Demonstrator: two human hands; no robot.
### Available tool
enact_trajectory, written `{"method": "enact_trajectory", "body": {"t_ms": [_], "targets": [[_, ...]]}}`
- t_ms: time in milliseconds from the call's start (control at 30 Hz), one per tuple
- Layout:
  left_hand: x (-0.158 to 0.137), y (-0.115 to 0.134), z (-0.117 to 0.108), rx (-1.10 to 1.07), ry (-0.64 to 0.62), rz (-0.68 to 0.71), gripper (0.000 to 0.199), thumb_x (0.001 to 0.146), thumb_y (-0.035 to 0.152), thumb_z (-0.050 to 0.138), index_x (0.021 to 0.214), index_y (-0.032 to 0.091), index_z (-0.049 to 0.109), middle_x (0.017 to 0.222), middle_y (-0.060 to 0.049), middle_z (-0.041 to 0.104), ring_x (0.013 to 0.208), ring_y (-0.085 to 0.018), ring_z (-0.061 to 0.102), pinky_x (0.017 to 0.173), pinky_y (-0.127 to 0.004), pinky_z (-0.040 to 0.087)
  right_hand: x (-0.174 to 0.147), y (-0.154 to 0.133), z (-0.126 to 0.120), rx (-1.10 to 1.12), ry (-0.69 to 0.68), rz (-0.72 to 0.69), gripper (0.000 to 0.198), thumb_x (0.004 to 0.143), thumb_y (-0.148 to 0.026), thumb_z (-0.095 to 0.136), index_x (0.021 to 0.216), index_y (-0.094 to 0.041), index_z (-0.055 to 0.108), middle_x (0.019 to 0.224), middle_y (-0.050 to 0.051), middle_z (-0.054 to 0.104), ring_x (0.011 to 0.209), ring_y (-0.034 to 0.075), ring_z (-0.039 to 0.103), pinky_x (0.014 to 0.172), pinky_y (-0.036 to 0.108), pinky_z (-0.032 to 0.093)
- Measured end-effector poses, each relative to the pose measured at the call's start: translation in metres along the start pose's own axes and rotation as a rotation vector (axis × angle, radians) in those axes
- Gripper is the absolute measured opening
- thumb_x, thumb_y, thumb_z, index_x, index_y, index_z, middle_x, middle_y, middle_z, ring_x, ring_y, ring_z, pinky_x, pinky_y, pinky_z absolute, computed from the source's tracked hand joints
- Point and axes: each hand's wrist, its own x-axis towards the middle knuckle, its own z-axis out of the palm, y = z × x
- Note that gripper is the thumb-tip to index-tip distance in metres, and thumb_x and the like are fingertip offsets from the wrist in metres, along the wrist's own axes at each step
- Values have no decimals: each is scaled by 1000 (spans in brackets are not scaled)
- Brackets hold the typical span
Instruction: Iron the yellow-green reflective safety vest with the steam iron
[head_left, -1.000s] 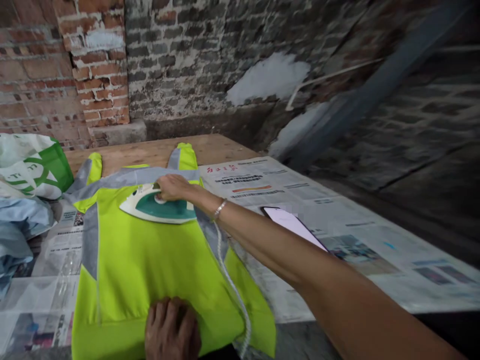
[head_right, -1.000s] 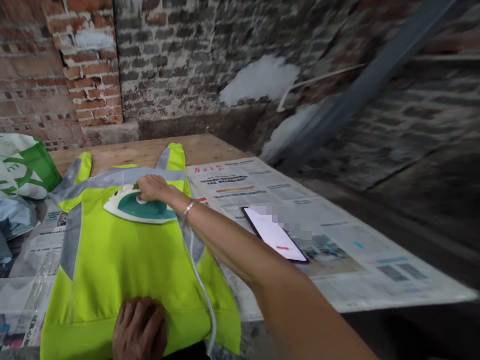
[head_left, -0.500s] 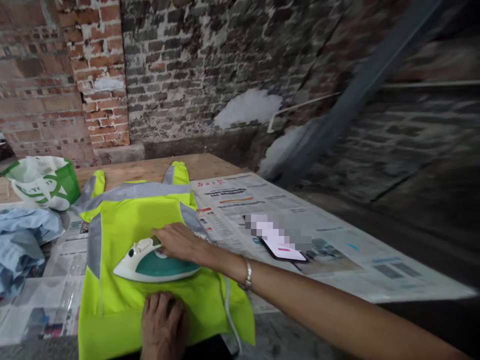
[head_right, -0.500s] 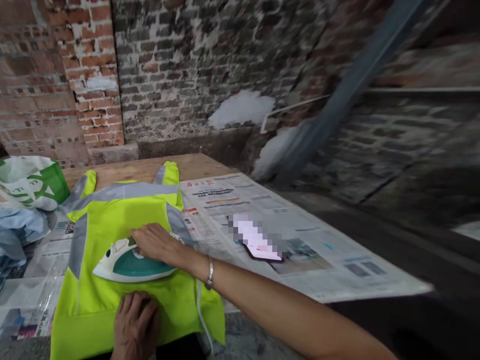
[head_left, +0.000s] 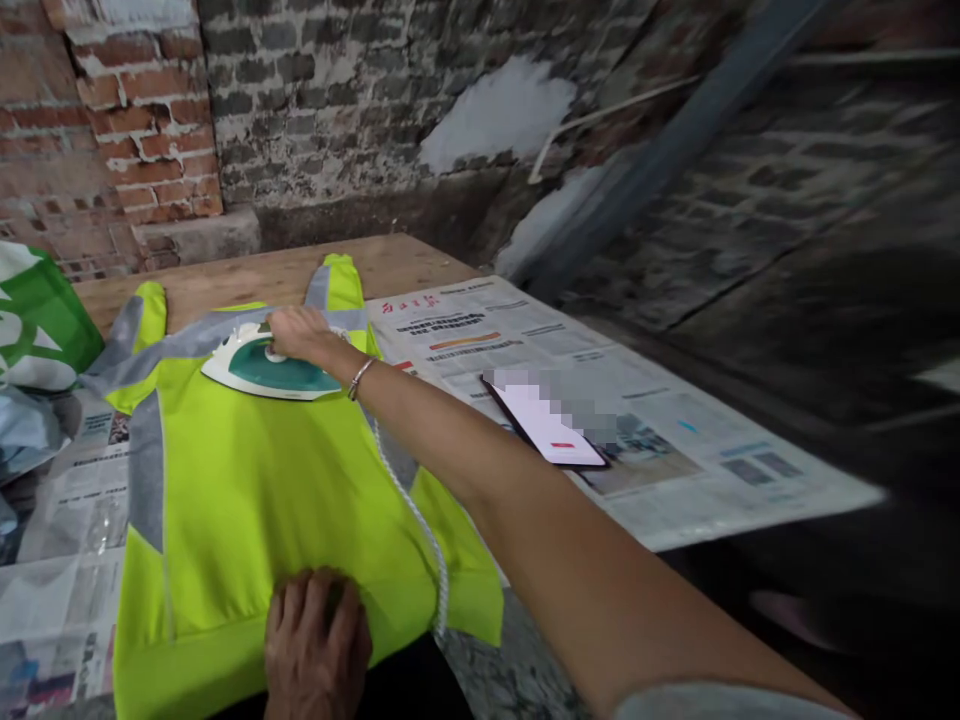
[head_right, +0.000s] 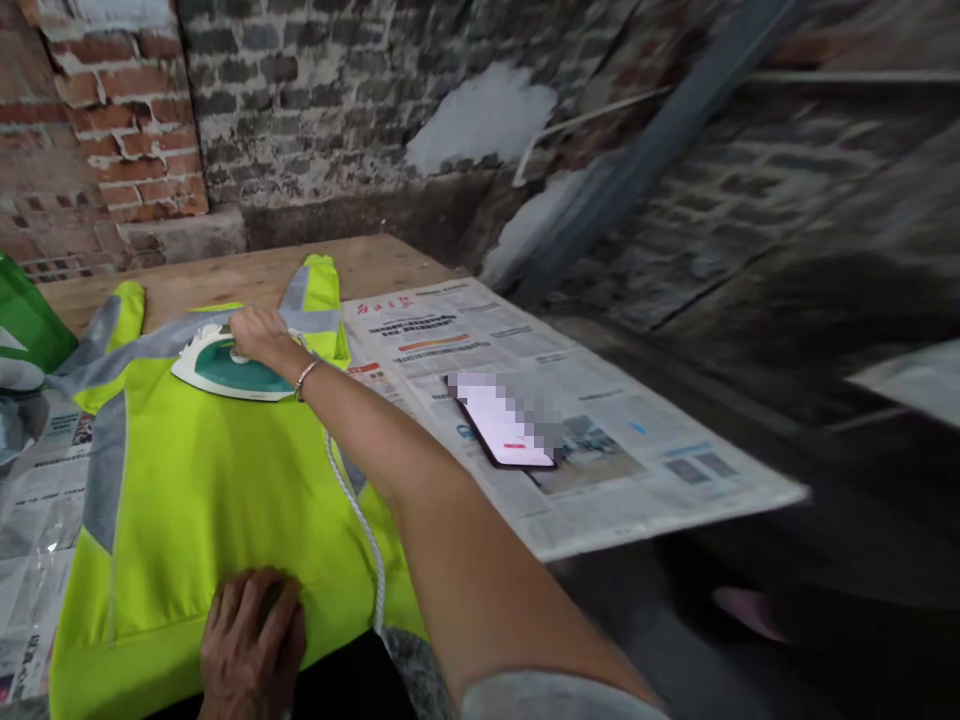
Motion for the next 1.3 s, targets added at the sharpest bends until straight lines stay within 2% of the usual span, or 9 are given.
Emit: {"method": "enact_trajectory", "body": {"t_ms": [167, 367, 533, 667, 767, 933, 1033, 1167, 1300], "targets": [[-1, -2, -1, 13, -32, 20, 19, 101, 16, 54, 112, 24, 68, 104, -3, 74, 92, -22, 64, 83, -37, 48, -8, -6, -7, 35, -93, 56, 52, 84, -31, 77, 133, -13, 74, 131, 20, 75, 124, 35, 68, 99, 36, 54], [3, -9, -2, 24, 1, 57, 16, 98, 15, 58, 108, 24, 66, 102, -3, 73, 90, -23, 63, 80, -37, 48, -82, -22, -40, 87, -303, 6, 35, 88, -34, 74, 113, -10, 79, 115, 20, 80, 107, 31, 76, 80, 30, 56], [4, -12, -2, 14, 37, 78, 15, 97, 15, 61, 108, 24, 65, 101, -3, 73, 91, -23, 64, 81, -37, 49, -140, -25, -63, 422, -561, -2, 28, 96, -38, 65, 102, -12, 76, 86, 9, 82, 75, 21, 76, 65, 25, 53], [3, -13, -2, 20, 51, 76, 15, 95, 13, 62, 105, 24, 65, 98, -2, 72, 88, -22, 64, 78, -36, 50, -169, -26, -63, 623, -540, 111, 27, 100, -34, 62, 115, -13, 69, 89, 8, 83, 69, 19, 76, 61, 24, 53], [2, -12, -1, 40, 54, 71, 17, 94, 11, 62, 104, 25, 65, 97, -1, 72, 86, -22, 64, 76, -36, 50, -182, -27, -59, 525, -446, 60, 33, 105, -37, 55, 116, -10, 70, 89, 11, 83, 82, 22, 79, 68, 24, 53], [2, -10, -2, 59, 41, 64, 19, 93, 11, 62, 107, 25, 66, 100, -2, 74, 88, -21, 65, 77, -36, 51, -165, -29, -51, 281, -296, 28, 43, 108, -36, 46, 109, -7, 78, 84, 17, 82, 104, 28, 78, 85, 27, 52], [2, -9, -3, 49, 25, 55, 20, 94, 11, 61, 108, 24, 66, 100, -3, 74, 89, -21, 66, 79, -36, 52, -130, -28, -43, 213, -216, 140, 43, 107, -35, 46, 109, -10, 81, 98, 19, 83, 111, 28, 76, 86, 26, 52], [0, -9, -2, 45, 18, 54, 20, 92, 10, 63, 107, 24, 65, 100, -3, 73, 89, -21, 66, 79, -37, 52, -85, -29, -38, 195, -120, 246, 44, 107, -34, 46, 127, -11, 77, 126, 20, 77, 124, 26, 71, 88, 24, 52], [0, -9, -2, 49, 23, 48, 22, 89, 10, 67, 106, 24, 65, 100, -3, 72, 89, -22, 65, 78, -36, 51, -73, -31, -42, 194, -118, 250, 44, 107, -32, 46, 132, -10, 75, 130, 20, 75, 127, 25, 69, 88, 23, 52]]}}
